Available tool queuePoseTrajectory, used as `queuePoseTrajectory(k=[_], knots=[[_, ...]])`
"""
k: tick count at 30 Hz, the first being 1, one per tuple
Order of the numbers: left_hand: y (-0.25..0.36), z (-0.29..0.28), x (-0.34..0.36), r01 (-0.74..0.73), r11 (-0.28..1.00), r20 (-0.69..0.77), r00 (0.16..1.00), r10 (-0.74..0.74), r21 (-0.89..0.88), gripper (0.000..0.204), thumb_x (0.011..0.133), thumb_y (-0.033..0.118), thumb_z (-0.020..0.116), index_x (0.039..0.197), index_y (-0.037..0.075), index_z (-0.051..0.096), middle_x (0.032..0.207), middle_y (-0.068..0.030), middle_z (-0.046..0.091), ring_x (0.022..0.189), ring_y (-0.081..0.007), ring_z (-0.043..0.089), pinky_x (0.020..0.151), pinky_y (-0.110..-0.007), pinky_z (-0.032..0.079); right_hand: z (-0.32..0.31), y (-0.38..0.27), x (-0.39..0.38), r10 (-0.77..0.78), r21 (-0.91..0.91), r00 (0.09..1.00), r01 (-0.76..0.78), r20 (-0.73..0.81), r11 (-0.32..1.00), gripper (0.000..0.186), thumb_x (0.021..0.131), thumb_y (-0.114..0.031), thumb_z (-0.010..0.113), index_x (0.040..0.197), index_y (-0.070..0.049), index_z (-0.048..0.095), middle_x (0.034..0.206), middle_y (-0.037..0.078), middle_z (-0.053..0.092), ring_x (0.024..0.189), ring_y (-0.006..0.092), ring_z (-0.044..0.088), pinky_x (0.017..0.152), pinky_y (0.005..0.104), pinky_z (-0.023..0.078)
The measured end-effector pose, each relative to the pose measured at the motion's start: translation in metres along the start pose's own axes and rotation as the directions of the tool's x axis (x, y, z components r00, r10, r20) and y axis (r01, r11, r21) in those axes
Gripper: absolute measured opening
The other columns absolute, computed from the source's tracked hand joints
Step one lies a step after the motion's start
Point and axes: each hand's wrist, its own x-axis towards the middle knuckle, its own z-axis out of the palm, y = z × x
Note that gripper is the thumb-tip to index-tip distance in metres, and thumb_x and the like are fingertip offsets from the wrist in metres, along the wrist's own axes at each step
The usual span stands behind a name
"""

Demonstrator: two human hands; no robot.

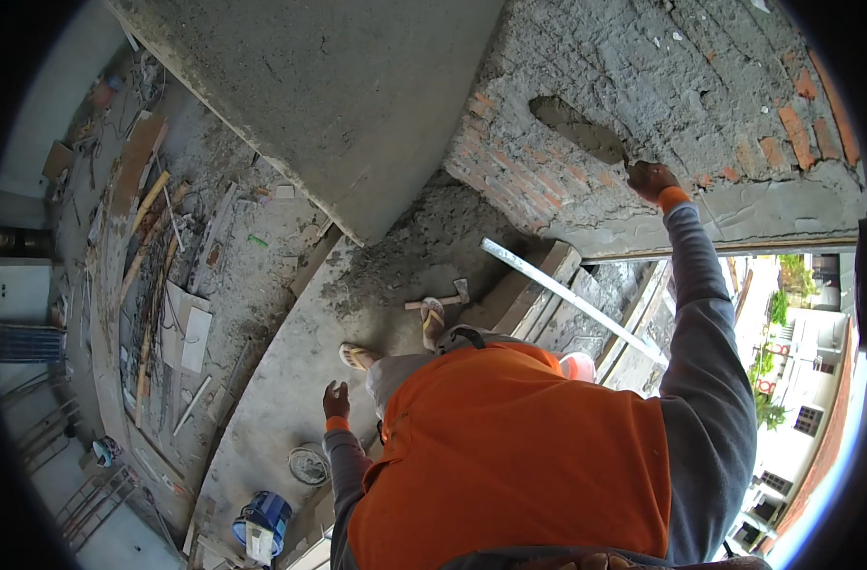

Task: The person holds a metal straightedge against a wall corner with a coworker, moves across the platform, and applies mortar onto the brick wall using a trowel.

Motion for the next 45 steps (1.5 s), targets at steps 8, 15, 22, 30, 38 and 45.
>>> queuePoseTrajectory(k=[8, 15, 22, 30, 38, 45], knots=[[0.011, 0.017, 0.002, 0.129, 0.991, 0.142, 0.983, -0.121, -0.047, 0.058, 0.088, 0.034, 0.062, 0.127, -0.006, 0.047, 0.104, -0.0219, 0.064, 0.08, -0.0215, 0.067, 0.07, -0.032, 0.052, 0.039, 0.005, -0.114, 0.222, 0.272, 0.974, -0.226, 0.045, 0.936, 0.029, 0.079, -0.035, 0.058, 0.097, -0.012, 0.06, 0.096, 0.012, 0.064, 0.091, 0.0363, 0.061, 0.08, 0.0451, 0.049], [0.041, -0.019, -0.014, 0.057, 0.985, 0.038, 0.997, -0.064, 0.165, 0.064, 0.086, 0.044, 0.061, 0.13, 0.0, 0.047, 0.113, -0.0228, 0.063, 0.1, -0.0297, 0.064, 0.083, -0.037, 0.052, 0.126, -0.113, -0.14, -0.057, 0.501, 0.991, 0.109, -0.119, 0.859, 0.026, 0.078, -0.029, 0.065, 0.082, -0.005, 0.057, 0.076, 0.021, 0.063, 0.072, 0.0431, 0.059, 0.062, 0.0488, 0.048], [0.059, -0.084, -0.05, 0.002, 1.0, -0.323, 0.946, -0.009, -0.024, 0.058, 0.086, 0.041, 0.06, 0.129, 0.003, 0.05, 0.112, -0.0194, 0.064, 0.105, -0.0354, 0.06, 0.093, -0.042, 0.046, 0.199, -0.279, -0.088, -0.376, 0.512, 0.913, 0.248, 0.162, 0.823, 0.026, 0.081, -0.032, 0.063, 0.091, -0.008, 0.058, 0.084, 0.017, 0.061, 0.077, 0.0361, 0.061, 0.066, 0.0484, 0.049], [-0.08, -0.03, -0.142, 0.234, 0.94, -0.351, 0.883, -0.313, -0.249, 0.062, 0.083, 0.043, 0.062, 0.126, 0.0, 0.052, 0.116, -0.0227, 0.06, 0.109, -0.037, 0.057, 0.094, -0.041, 0.044, 0.196, -0.461, -0.014, -0.578, 0.461, 0.771, 0.424, 0.267, 0.779, 0.024, 0.081, -0.032, 0.064, 0.095, -0.013, 0.058, 0.098, 0.014, 0.059, 0.089, 0.0322, 0.059, 0.072, 0.0469, 0.049], [-0.21, 0.012, -0.245, 0.573, 0.767, -0.214, 0.742, -0.635, -0.288, 0.063, 0.079, 0.045, 0.061, 0.121, -0.002, 0.057, 0.119, -0.0223, 0.06, 0.114, -0.0331, 0.056, 0.094, -0.039, 0.046, 0.214, -0.53, 0.0, -0.668, 0.299, 0.71, 0.603, 0.223, 0.74, 0.025, 0.081, -0.033, 0.064, 0.1, -0.018, 0.059, 0.111, 0.012, 0.057, 0.101, 0.0283, 0.057, 0.077, 0.0454, 0.05], [-0.238, -0.103, -0.153, 0.337, 0.935, -0.258, 0.899, -0.353, -0.106, 0.061, 0.079, 0.043, 0.063, 0.118, -0.003, 0.057, 0.117, -0.0242, 0.06, 0.114, -0.0356, 0.055, 0.097, -0.04, 0.043, 0.166, -0.582, -0.062, -0.648, 0.025, 0.693, 0.677, 0.315, 0.736, 0.032, 0.085, -0.041, 0.059, 0.104, -0.015, 0.059, 0.115, 0.016, 0.058, 0.106, 0.0305, 0.058, 0.082, 0.0458, 0.051]])
